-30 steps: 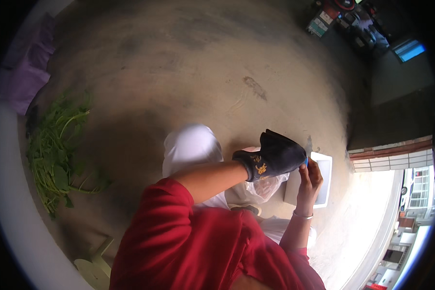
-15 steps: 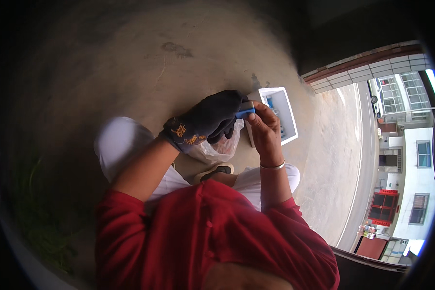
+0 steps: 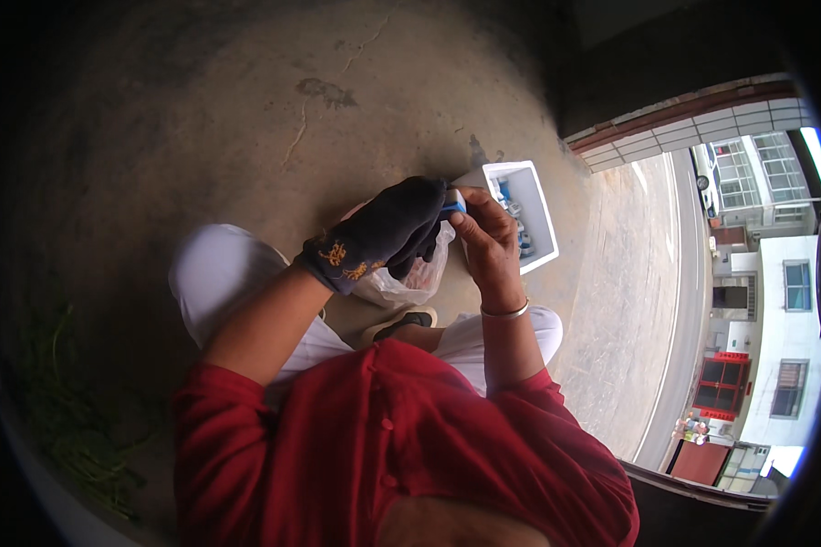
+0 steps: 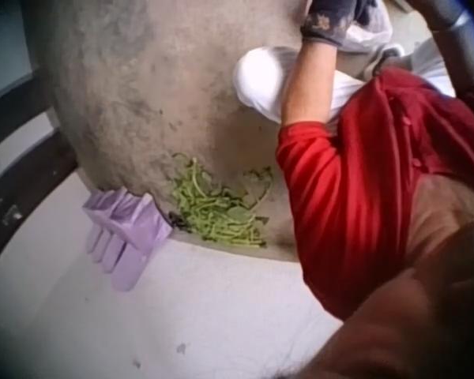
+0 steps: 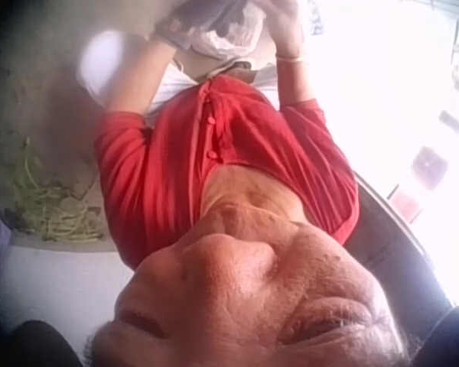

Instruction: The person is organizing mahjong tiles, picking them from a plastic bag and placing them into a white styrofoam box.

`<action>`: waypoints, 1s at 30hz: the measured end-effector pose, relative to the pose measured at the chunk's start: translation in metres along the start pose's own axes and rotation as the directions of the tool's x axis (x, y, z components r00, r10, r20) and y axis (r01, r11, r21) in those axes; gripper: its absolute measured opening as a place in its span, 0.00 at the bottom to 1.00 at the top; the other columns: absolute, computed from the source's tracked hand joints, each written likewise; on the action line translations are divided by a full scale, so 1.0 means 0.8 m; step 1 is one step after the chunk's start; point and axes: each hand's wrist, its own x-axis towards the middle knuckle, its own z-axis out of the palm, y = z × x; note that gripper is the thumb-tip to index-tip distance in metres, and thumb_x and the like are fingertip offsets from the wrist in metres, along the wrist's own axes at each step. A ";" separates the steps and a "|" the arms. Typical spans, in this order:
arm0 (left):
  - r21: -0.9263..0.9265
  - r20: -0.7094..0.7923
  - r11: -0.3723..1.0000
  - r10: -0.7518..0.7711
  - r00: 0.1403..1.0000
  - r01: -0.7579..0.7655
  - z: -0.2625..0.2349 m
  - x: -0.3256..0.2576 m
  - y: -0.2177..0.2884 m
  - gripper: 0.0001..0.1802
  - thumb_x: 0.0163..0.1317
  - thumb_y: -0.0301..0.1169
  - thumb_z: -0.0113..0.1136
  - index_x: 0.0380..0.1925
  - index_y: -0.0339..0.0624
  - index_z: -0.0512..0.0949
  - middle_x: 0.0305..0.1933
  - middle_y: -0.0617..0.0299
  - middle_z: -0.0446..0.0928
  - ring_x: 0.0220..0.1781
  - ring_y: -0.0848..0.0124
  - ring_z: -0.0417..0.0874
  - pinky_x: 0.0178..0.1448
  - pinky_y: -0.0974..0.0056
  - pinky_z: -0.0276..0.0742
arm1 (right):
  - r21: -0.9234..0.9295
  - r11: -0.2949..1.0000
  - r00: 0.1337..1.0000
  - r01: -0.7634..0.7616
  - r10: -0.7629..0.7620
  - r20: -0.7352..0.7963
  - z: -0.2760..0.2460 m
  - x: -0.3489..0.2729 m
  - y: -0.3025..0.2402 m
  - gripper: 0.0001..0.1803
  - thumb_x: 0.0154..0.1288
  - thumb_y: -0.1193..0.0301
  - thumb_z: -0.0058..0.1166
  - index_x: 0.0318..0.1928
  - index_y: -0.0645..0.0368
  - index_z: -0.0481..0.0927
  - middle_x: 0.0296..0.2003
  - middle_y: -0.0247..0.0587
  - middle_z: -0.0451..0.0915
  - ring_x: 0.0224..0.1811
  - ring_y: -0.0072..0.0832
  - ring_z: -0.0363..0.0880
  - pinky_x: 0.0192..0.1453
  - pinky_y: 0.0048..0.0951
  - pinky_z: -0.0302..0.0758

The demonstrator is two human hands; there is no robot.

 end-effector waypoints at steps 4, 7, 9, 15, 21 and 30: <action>0.094 -0.018 0.991 0.102 0.995 -0.099 0.006 0.008 -0.010 0.20 0.69 0.44 0.46 0.48 0.39 0.73 0.26 0.60 0.75 0.17 0.71 0.75 0.17 0.68 0.69 | 0.249 0.968 0.999 -0.041 0.040 0.009 0.001 0.000 0.003 0.13 0.63 0.74 0.61 0.47 0.65 0.80 0.42 0.32 0.79 0.46 0.23 0.77 0.56 0.24 0.71; -0.131 -0.012 0.989 -0.073 0.997 0.071 0.017 -0.023 0.068 0.14 0.66 0.38 0.51 0.42 0.40 0.74 0.26 0.60 0.76 0.22 0.71 0.77 0.24 0.65 0.71 | 0.105 0.994 1.000 0.027 -0.027 0.007 -0.002 0.000 0.004 0.13 0.62 0.75 0.62 0.46 0.65 0.80 0.41 0.34 0.79 0.46 0.23 0.77 0.54 0.24 0.72; -0.429 0.045 0.843 -0.338 0.940 0.324 0.016 -0.030 0.081 0.07 0.63 0.31 0.55 0.36 0.40 0.76 0.25 0.61 0.76 0.27 0.69 0.80 0.32 0.62 0.75 | -0.023 0.997 0.998 0.067 -0.067 0.020 0.006 -0.002 0.007 0.13 0.61 0.76 0.63 0.46 0.66 0.80 0.39 0.35 0.79 0.45 0.23 0.78 0.52 0.24 0.73; -0.134 -0.032 0.986 -0.108 0.994 0.103 0.009 -0.020 0.042 0.16 0.67 0.42 0.51 0.43 0.40 0.75 0.27 0.61 0.77 0.24 0.70 0.79 0.25 0.66 0.72 | -0.629 0.757 0.981 0.176 -0.086 0.172 0.007 -0.006 -0.005 0.16 0.61 0.77 0.64 0.48 0.68 0.78 0.41 0.36 0.78 0.46 0.22 0.77 0.54 0.25 0.72; -0.130 0.030 0.986 -0.096 0.995 0.099 -0.003 -0.008 0.019 0.27 0.70 0.51 0.46 0.53 0.39 0.72 0.30 0.60 0.78 0.25 0.72 0.80 0.21 0.68 0.72 | -0.135 0.991 1.000 -0.026 0.028 0.013 0.007 -0.005 -0.008 0.12 0.62 0.75 0.63 0.45 0.65 0.80 0.41 0.33 0.82 0.43 0.18 0.78 0.51 0.21 0.73; -0.308 0.029 0.950 -0.049 0.998 0.056 0.010 -0.009 0.027 0.26 0.69 0.52 0.49 0.54 0.42 0.72 0.38 0.64 0.76 0.36 0.76 0.79 0.35 0.71 0.76 | 0.384 0.917 0.994 -0.106 0.105 0.023 0.004 -0.005 0.005 0.15 0.68 0.70 0.57 0.52 0.63 0.77 0.39 0.34 0.81 0.37 0.20 0.76 0.46 0.21 0.73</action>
